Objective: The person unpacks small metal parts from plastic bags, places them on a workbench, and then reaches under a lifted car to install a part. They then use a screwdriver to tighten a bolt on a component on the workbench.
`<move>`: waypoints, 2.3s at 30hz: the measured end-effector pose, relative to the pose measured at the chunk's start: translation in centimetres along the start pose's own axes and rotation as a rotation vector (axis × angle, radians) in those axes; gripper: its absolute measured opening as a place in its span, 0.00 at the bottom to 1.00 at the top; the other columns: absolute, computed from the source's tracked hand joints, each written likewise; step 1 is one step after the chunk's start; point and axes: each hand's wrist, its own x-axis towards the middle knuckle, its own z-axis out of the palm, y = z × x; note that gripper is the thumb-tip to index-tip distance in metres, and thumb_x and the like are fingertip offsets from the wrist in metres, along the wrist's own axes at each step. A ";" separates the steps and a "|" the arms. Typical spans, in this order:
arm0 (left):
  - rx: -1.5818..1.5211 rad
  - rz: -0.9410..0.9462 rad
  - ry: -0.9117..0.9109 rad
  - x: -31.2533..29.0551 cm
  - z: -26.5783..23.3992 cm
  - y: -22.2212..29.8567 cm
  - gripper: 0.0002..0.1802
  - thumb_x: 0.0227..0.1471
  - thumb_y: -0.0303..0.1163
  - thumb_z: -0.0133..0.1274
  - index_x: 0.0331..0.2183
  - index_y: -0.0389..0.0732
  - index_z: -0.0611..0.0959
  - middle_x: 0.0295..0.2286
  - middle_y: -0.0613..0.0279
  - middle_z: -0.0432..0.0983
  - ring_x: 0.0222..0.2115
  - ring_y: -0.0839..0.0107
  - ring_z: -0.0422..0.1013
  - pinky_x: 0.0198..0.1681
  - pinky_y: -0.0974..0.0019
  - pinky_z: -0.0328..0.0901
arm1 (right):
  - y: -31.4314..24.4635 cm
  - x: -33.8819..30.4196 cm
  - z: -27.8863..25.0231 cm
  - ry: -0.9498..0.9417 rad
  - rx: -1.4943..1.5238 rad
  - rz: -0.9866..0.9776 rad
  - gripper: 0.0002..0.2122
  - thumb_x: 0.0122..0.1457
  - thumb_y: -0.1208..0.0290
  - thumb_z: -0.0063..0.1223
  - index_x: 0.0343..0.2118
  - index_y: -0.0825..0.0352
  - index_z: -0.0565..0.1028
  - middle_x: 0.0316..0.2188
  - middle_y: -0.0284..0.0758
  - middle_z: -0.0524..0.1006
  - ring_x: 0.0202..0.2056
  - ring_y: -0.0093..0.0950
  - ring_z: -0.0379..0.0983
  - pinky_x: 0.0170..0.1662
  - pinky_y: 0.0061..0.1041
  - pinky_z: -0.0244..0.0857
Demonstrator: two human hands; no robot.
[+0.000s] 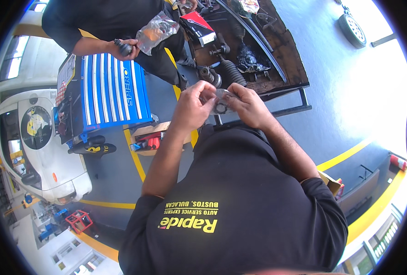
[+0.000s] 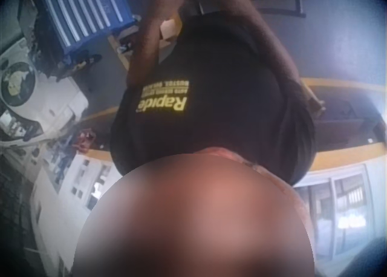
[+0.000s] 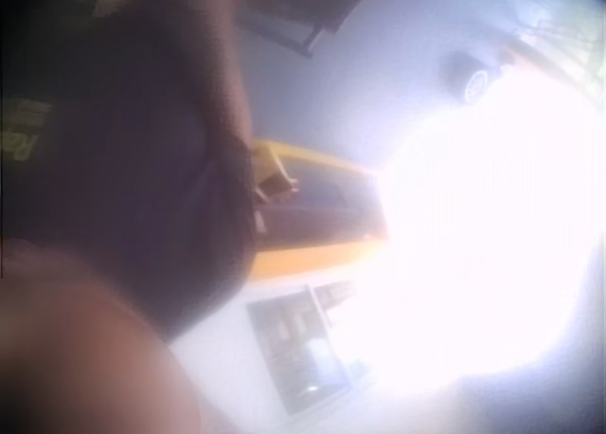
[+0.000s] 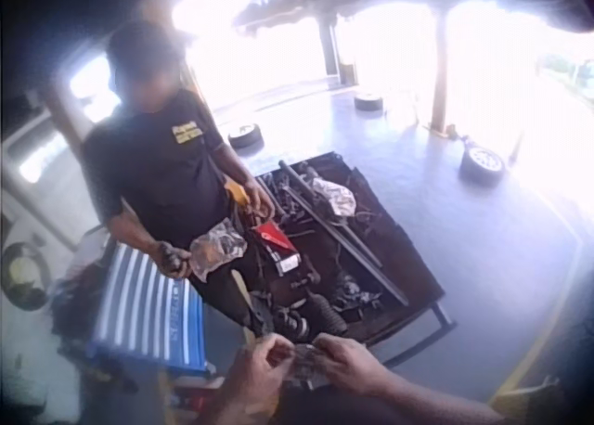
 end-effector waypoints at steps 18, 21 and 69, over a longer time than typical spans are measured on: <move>0.229 0.149 0.435 0.3 0.8 -3.9 0.10 0.56 0.26 0.60 0.27 0.35 0.76 0.24 0.43 0.79 0.26 0.44 0.78 0.28 0.51 0.69 | -0.4 4.7 6.3 0.080 -0.077 -0.266 0.16 0.72 0.63 0.45 0.30 0.70 0.72 0.25 0.52 0.76 0.33 0.56 0.74 0.34 0.48 0.66; 0.279 0.099 0.410 0.3 -0.3 -4.6 0.13 0.55 0.28 0.63 0.27 0.35 0.75 0.20 0.50 0.77 0.21 0.59 0.77 0.25 0.59 0.67 | -0.1 4.9 6.5 -0.006 -0.001 -0.232 0.17 0.73 0.61 0.43 0.37 0.72 0.75 0.29 0.50 0.79 0.34 0.49 0.77 0.38 0.42 0.69; -0.826 -0.549 0.082 -15.0 -18.6 -34.0 0.17 0.66 0.39 0.56 0.50 0.42 0.74 0.42 0.64 0.78 0.41 0.73 0.77 0.42 0.66 0.71 | 5.3 13.0 37.3 -0.224 0.331 0.366 0.15 0.76 0.57 0.41 0.41 0.65 0.70 0.25 0.31 0.75 0.25 0.23 0.76 0.29 0.25 0.73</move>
